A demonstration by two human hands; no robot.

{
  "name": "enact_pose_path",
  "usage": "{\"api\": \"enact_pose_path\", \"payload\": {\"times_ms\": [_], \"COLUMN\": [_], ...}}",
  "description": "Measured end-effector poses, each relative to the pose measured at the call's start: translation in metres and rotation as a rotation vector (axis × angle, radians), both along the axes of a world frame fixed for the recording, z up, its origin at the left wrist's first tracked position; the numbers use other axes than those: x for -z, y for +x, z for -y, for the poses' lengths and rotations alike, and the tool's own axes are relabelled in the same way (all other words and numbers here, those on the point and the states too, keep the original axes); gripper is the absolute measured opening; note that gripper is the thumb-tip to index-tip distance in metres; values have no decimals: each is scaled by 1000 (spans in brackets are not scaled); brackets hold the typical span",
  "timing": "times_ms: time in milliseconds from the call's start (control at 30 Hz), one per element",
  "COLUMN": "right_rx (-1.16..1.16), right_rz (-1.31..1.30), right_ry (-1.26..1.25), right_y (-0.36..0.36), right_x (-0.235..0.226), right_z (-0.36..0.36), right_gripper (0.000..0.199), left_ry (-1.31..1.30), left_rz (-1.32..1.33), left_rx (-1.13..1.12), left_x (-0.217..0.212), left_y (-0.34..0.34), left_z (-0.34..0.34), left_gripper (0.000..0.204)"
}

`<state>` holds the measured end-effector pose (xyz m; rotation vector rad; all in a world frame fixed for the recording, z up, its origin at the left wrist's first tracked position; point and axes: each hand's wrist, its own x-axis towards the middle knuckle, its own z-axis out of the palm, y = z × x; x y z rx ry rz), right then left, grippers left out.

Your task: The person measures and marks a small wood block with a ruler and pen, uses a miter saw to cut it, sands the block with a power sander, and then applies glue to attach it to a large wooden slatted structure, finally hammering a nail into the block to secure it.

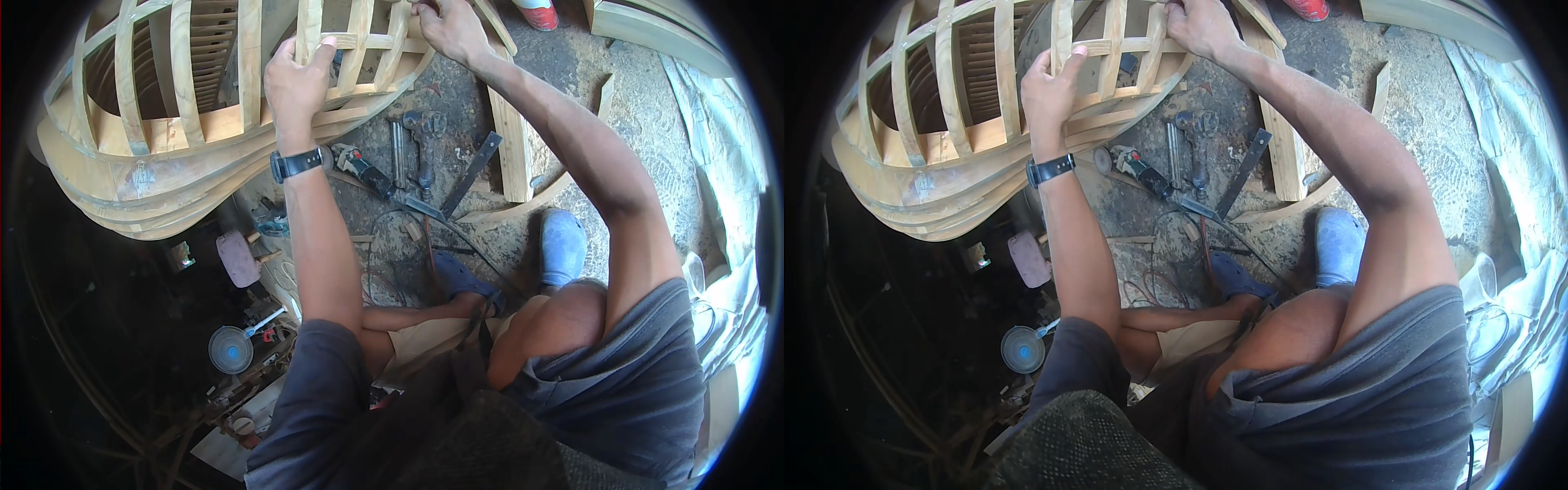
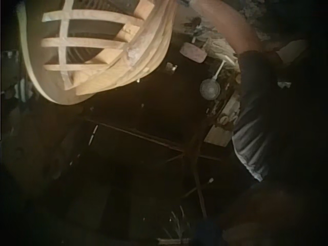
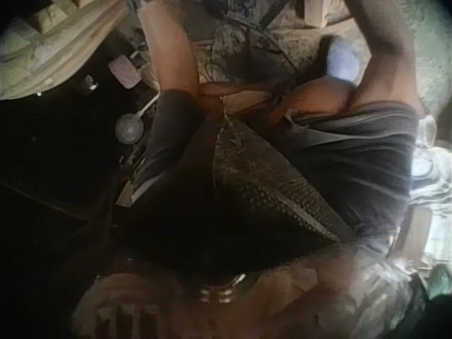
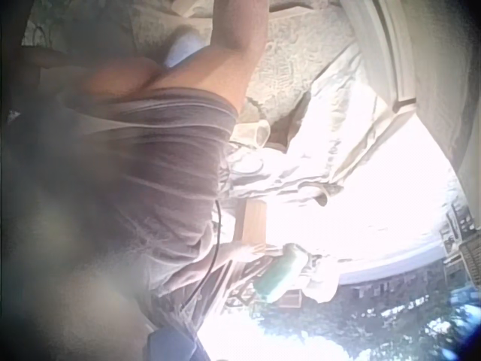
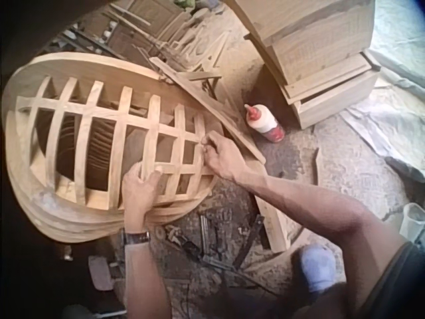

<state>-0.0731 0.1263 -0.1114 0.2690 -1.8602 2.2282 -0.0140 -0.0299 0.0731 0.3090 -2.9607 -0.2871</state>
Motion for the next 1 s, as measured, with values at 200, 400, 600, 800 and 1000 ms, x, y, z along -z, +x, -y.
{"api": "enact_pose_path", "payload": {"times_ms": [200,400,600,800,1000], "right_rx": [-176,-216,-595,-553,-561], "right_rz": [-327,-569,-411,-454,-475], "right_ry": [106,284,472,473,598], "right_y": [-7,-23,-30,-16,-29], "right_x": [-17,-21,-62,-62,-58], "right_z": [4,18,19,27,22], "right_gripper": [32,51,43,27,31], "left_ry": [-32,46,-70,-113,153], "left_rz": [36,-60,-60,-101,-701], "left_rx": [-21,22,-21,61,138], "left_x": [-1,5,8,10,61], "left_y": [4,2,2,4,47], "left_z": [-5,-9,8,13,-20], "left_gripper": [53,46,53,21,37]}}
